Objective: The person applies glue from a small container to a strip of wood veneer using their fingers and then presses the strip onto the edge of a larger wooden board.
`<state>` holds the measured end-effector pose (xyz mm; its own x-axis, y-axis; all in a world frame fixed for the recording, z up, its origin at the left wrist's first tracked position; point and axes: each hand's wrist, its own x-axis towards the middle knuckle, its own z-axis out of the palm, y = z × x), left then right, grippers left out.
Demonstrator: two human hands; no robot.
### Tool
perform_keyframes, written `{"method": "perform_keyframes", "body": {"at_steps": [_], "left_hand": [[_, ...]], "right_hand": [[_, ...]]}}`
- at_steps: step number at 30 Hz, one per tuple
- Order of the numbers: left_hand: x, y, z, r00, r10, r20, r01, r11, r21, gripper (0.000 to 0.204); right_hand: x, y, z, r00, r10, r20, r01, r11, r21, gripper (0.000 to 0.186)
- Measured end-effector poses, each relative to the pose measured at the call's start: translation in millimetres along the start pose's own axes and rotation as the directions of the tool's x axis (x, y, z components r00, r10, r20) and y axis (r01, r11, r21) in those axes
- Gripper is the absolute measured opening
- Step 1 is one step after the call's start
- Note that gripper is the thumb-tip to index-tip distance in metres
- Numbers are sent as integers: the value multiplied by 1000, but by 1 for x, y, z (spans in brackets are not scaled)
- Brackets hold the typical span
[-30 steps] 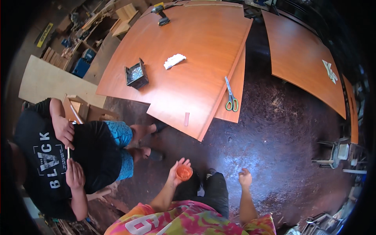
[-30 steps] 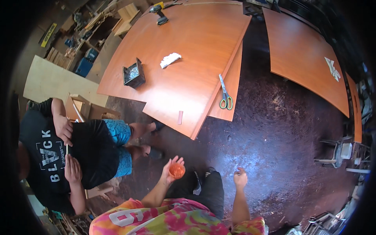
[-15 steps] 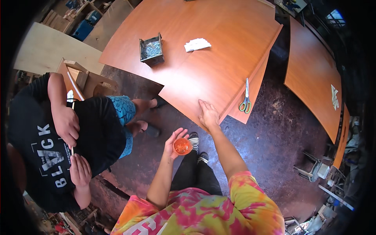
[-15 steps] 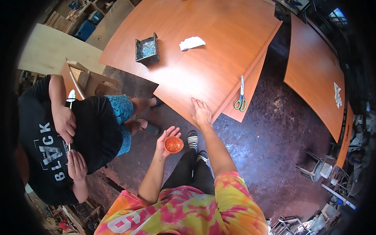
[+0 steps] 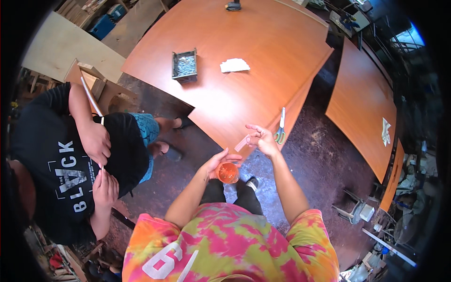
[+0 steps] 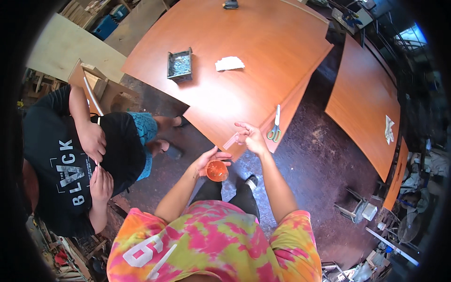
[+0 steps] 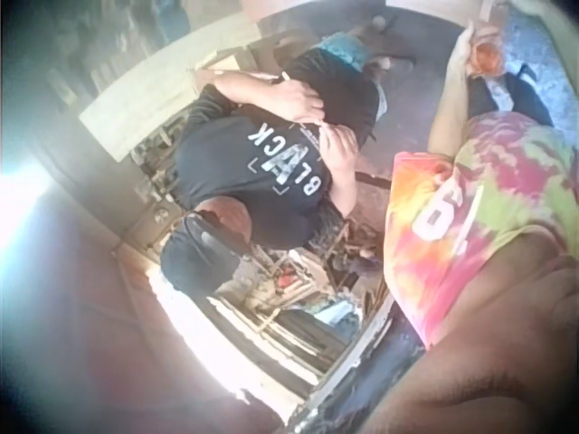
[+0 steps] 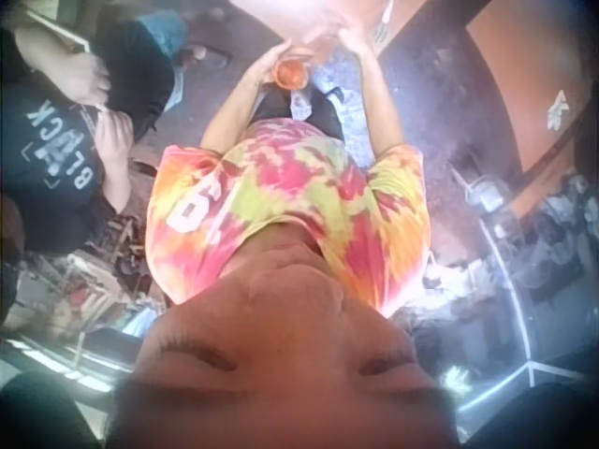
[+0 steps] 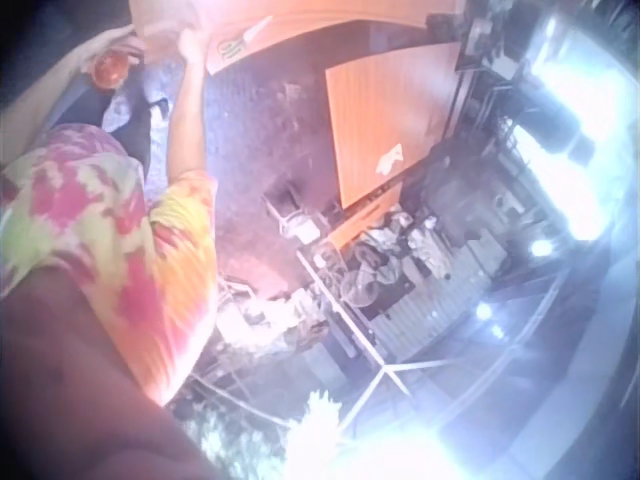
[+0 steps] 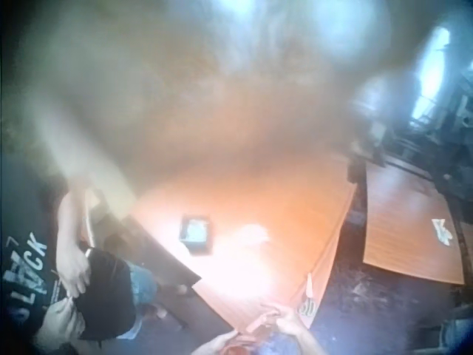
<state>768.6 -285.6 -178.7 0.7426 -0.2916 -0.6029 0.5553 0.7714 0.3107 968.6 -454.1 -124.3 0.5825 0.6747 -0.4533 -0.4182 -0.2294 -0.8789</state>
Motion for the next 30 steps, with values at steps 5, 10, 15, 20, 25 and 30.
{"method": "perform_keyframes", "body": {"at_steps": [5,10,15,20,25,30], "left_hand": [[32,-15,89,914,-10,405,30,999,-44,62],[87,-43,195,863,132,487,-110,991,-74,42],[105,-70,308,845,445,297,-423,895,-139,39],[118,-84,406,673,598,436,-577,793,-198,40],[141,-99,471,618,598,510,-668,742,-61,41],[172,-107,495,645,562,519,-679,733,50,41]], "right_hand": [[-83,-93,-45,991,-121,51,128,976,-173,58],[-140,-106,-135,975,-220,-30,207,949,-237,55],[-269,-162,-197,681,-715,-158,335,496,-801,38],[-384,-170,-243,764,-560,319,493,190,-849,57],[-406,-175,-277,925,-264,274,306,88,-948,79],[-403,-179,-308,924,-265,277,307,79,-948,76]]}}
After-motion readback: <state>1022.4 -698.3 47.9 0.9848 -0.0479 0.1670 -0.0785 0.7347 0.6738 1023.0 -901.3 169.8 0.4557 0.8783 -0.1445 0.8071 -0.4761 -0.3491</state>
